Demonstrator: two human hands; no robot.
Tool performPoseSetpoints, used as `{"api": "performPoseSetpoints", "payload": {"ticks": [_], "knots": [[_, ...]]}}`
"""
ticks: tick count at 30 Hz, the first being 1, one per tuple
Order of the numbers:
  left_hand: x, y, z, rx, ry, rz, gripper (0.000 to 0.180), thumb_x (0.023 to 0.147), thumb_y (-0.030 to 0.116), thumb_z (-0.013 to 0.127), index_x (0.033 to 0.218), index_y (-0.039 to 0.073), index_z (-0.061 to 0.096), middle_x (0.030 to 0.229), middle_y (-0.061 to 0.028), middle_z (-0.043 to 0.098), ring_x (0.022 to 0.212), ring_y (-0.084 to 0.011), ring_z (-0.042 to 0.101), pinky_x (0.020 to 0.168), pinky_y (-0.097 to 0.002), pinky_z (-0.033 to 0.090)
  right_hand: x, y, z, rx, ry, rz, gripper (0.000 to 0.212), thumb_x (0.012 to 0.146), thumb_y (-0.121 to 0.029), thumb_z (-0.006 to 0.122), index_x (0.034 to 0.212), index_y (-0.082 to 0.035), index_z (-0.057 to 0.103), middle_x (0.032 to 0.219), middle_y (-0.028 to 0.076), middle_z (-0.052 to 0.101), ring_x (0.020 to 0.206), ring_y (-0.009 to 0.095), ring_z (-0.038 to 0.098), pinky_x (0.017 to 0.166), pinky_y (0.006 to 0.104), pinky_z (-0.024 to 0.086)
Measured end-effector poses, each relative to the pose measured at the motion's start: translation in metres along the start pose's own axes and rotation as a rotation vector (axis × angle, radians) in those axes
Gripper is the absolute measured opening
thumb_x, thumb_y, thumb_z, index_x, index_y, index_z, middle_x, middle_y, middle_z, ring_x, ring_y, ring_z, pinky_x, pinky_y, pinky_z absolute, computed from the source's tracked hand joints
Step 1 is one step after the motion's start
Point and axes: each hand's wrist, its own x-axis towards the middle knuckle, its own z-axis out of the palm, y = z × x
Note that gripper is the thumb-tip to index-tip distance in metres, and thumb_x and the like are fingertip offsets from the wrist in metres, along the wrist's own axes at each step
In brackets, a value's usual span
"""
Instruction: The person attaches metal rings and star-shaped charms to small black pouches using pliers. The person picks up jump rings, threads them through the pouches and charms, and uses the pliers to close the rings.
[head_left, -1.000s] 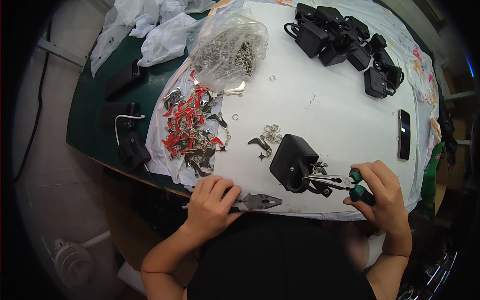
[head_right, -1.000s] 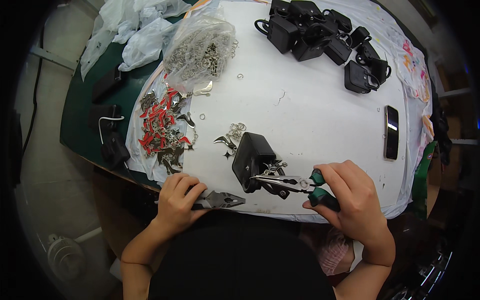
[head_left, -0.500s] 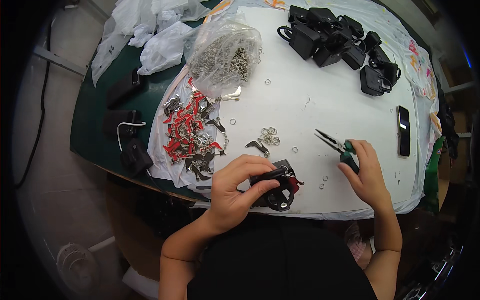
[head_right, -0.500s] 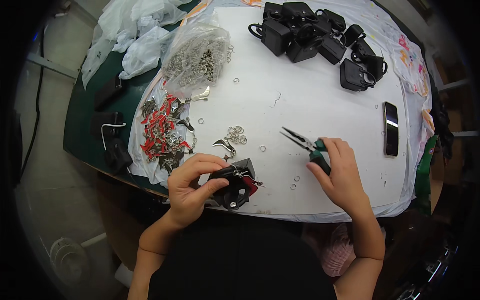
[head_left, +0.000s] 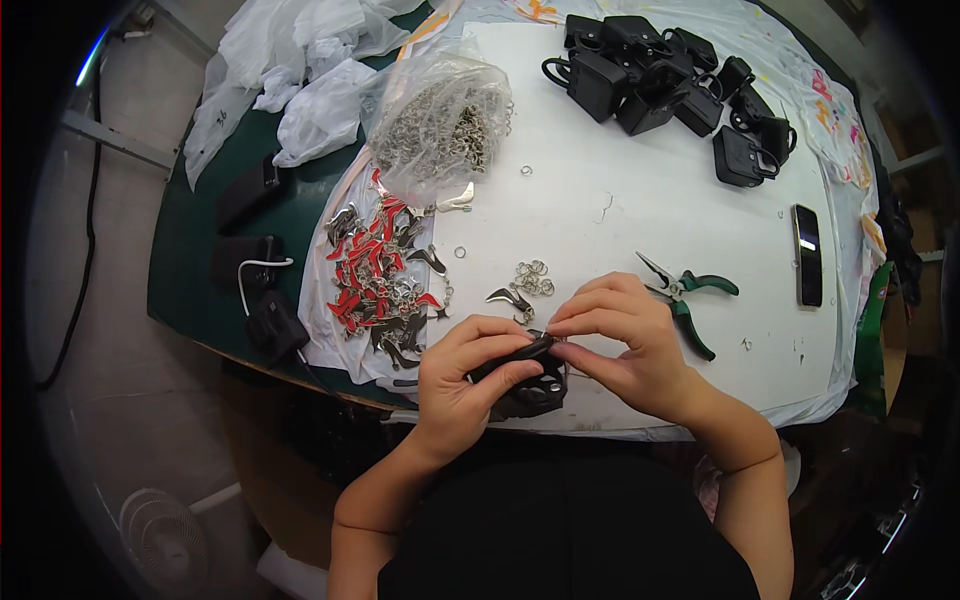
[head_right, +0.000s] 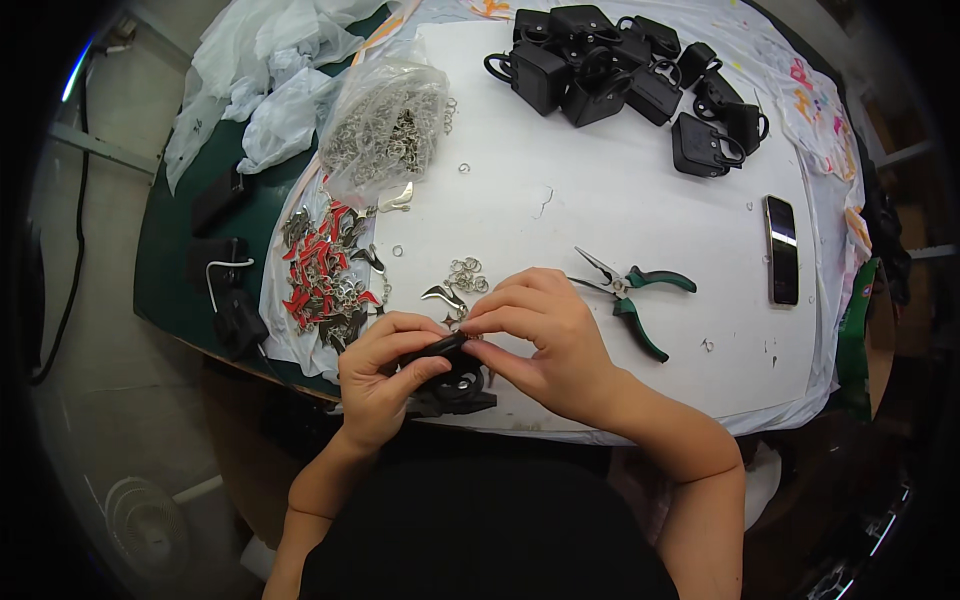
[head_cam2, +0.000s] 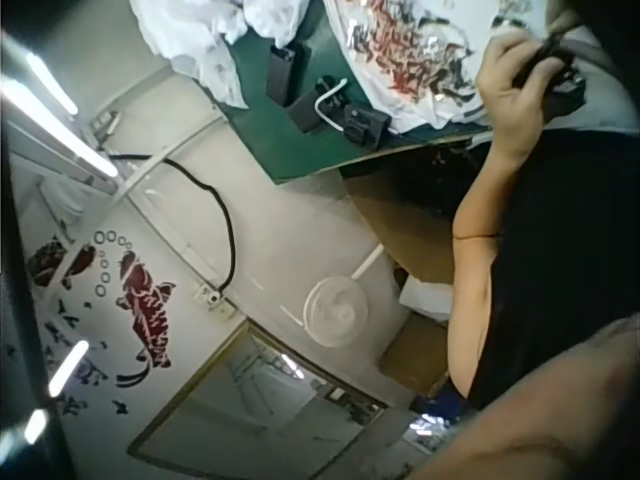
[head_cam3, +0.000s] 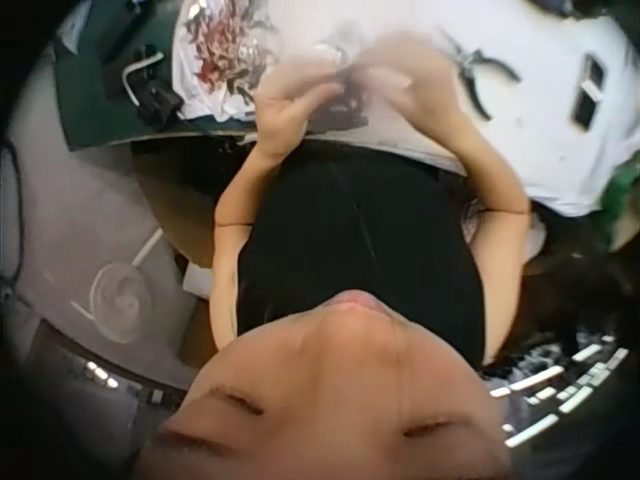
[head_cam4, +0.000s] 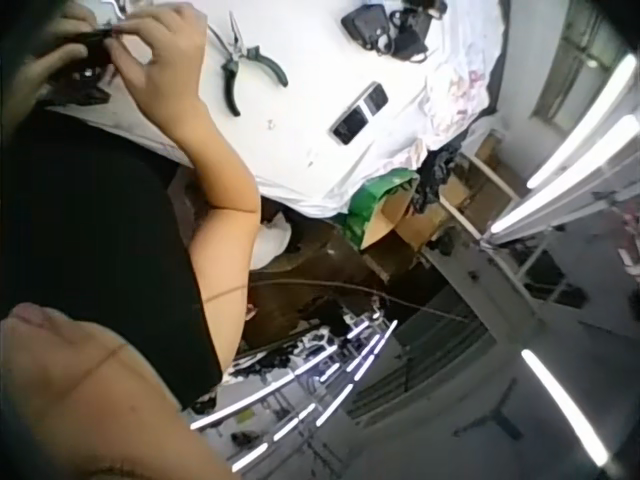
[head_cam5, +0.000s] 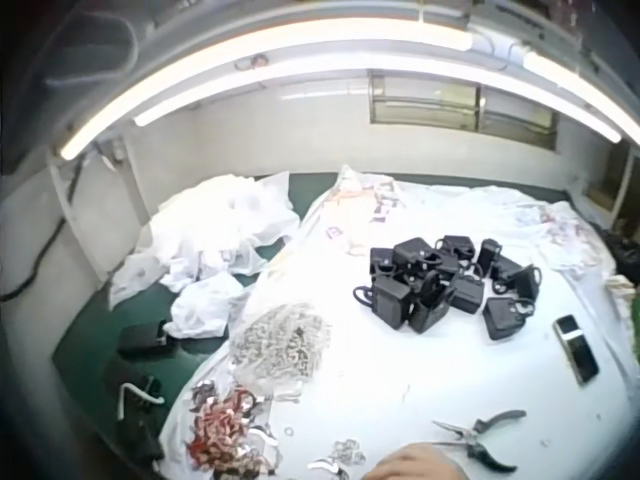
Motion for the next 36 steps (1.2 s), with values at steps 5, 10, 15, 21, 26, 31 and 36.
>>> {"api": "performPoseSetpoints", "payload": {"ticks": [5,10,15,21,26,31,36], "knots": [[-0.005,-0.010,-0.001,-0.223,0.036,-0.121,0.015,0.085,-0.003,0.070,0.099,-0.006,0.069,0.104,-0.0145,0.067,0.094,-0.0184,0.065,0.086,-0.0284,0.051,-0.004,-0.001,0.006,0.177,-0.055,0.171,0.021,0.075,-0.003,0.079,0.094,-0.006,0.073,0.097,0.007,0.071,0.092,0.022,0.063,0.084,0.0335,0.048],[0.001,-0.007,-0.006,-0.488,0.086,-0.235,0.012,0.092,-0.001,0.063,0.101,-0.006,0.067,0.104,-0.0181,0.069,0.097,-0.0216,0.067,0.091,-0.0338,0.054,-0.011,0.021,-0.005,0.073,0.010,0.278,0.016,0.080,-0.003,0.074,0.096,-0.004,0.072,0.095,0.008,0.069,0.090,0.024,0.062,0.079,0.0345,0.049],[0.002,0.000,-0.006,-0.485,0.071,-0.232,0.015,0.095,0.005,0.062,0.103,-0.007,0.065,0.107,-0.0213,0.069,0.100,-0.0238,0.068,0.094,-0.0370,0.054,-0.018,0.042,0.002,-0.247,-0.033,0.170,0.016,0.080,-0.004,0.074,0.096,-0.003,0.071,0.093,0.006,0.064,0.083,0.026,0.060,0.073,0.0346,0.050],[-0.009,0.011,-0.018,-0.440,0.064,-0.165,0.020,0.096,0.011,0.062,0.104,-0.007,0.062,0.109,-0.0235,0.069,0.102,-0.0253,0.068,0.093,-0.0371,0.054,-0.014,0.045,0.002,-0.225,-0.047,0.190,0.013,0.080,-0.005,0.074,0.092,-0.002,0.069,0.090,0.007,0.064,0.081,0.025,0.060,0.071,0.0347,0.050],[-0.039,0.020,-0.057,-0.532,0.166,-0.082,0.018,0.098,0.010,0.057,0.105,-0.007,0.057,0.106,-0.0275,0.068,0.095,-0.0259,0.070,0.089,-0.0353,0.055,-0.008,0.034,0.001,-0.006,-0.009,0.276,0.008,0.085,-0.003,0.071,0.092,0.000,0.069,0.088,0.008,0.070,0.077,0.019,0.065,0.067,0.0295,0.051],[-0.111,0.026,-0.152,-0.318,0.385,-0.137,0.022,0.094,0.015,0.064,0.101,-0.005,0.057,0.090,-0.0254,0.070,0.083,-0.0244,0.071,0.078,-0.0337,0.057,-0.015,0.029,-0.005,0.180,-0.035,0.354,0.010,0.086,-0.001,0.069,0.096,0.001,0.069,0.085,0.009,0.073,0.073,0.014,0.067,0.068,0.0259,0.053],[-0.192,0.048,-0.232,0.144,0.240,-0.757,0.022,0.081,0.009,0.071,0.099,-0.005,0.067,0.099,-0.0173,0.073,0.091,-0.0211,0.070,0.084,-0.0300,0.053,-0.021,0.020,-0.010,0.335,0.017,0.536,0.009,0.090,0.000,0.065,0.098,0.003,0.068,0.083,0.008,0.072,0.071,0.013,0.067,0.070,0.0250,0.054]]}}
